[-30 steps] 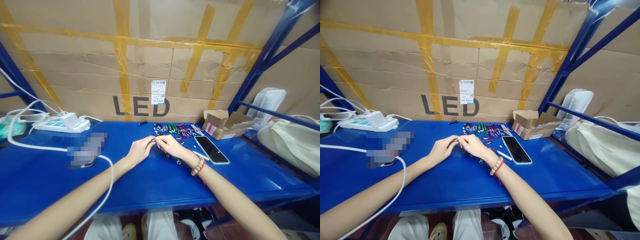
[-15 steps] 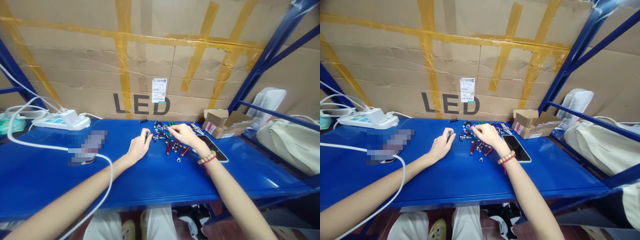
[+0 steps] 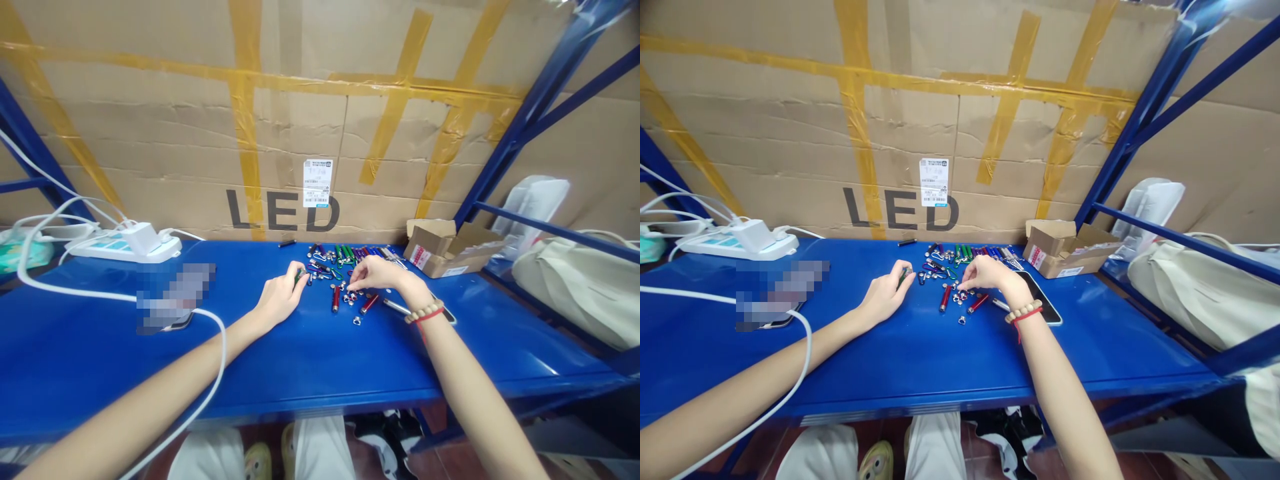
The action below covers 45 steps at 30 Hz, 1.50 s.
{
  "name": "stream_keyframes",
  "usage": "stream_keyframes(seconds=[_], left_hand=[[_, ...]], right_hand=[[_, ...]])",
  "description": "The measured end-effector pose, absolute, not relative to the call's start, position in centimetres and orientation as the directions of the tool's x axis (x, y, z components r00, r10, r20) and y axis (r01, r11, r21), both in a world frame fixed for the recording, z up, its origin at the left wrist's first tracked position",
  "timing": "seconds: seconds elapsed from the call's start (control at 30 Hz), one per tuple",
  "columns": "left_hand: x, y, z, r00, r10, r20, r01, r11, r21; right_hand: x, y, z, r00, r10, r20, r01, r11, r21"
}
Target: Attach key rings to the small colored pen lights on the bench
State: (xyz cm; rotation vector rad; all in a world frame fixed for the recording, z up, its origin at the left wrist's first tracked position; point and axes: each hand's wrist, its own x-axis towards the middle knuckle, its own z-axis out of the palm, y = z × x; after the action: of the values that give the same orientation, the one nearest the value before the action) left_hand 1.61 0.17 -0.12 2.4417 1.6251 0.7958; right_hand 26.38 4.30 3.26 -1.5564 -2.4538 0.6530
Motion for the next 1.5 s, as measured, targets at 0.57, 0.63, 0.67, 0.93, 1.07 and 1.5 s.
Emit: stream_keyframes(seconds=[0.57,0.63,0.67,0.93,1.07,1.5], left_hand=[[1.6,0.1,0.0,0.303,0.878,0.371,0.816,-0.441,0.375],[1.6,0.1,0.0,0.306,0.877,0.370,0.817,-0.441,0.371],[1.7,0.1,0.0,0.306,0.878,0.368,0.819,-0.440,0.369],[1.7,0.1,0.0,0.315,0.875,0.368,0.816,-0.447,0.366],[1.6,0.2,-0.1,0.318,0.873,0.369,0.816,-0.450,0.362],[1.6,0.2,-0.1,0.340,0.866,0.366,0.823,-0.463,0.330]], right_hand=[[25.5,3.5,3.5,-0.350,0.917,-0.192,0.841,0.217,-0.496],[25.4,3.5,3.5,-0.334,0.923,-0.193,0.845,0.203,-0.494],[25.4,3.5,3.5,-0.331,0.923,-0.196,0.844,0.197,-0.498],[25.5,3.6,3.3,-0.380,0.903,-0.201,0.818,0.227,-0.528],[25.6,3.8,2.9,-0.390,0.903,-0.181,0.805,0.238,-0.544],[24.9,3.6,3.7,-0.404,0.891,0.207,0.782,0.454,-0.427]])
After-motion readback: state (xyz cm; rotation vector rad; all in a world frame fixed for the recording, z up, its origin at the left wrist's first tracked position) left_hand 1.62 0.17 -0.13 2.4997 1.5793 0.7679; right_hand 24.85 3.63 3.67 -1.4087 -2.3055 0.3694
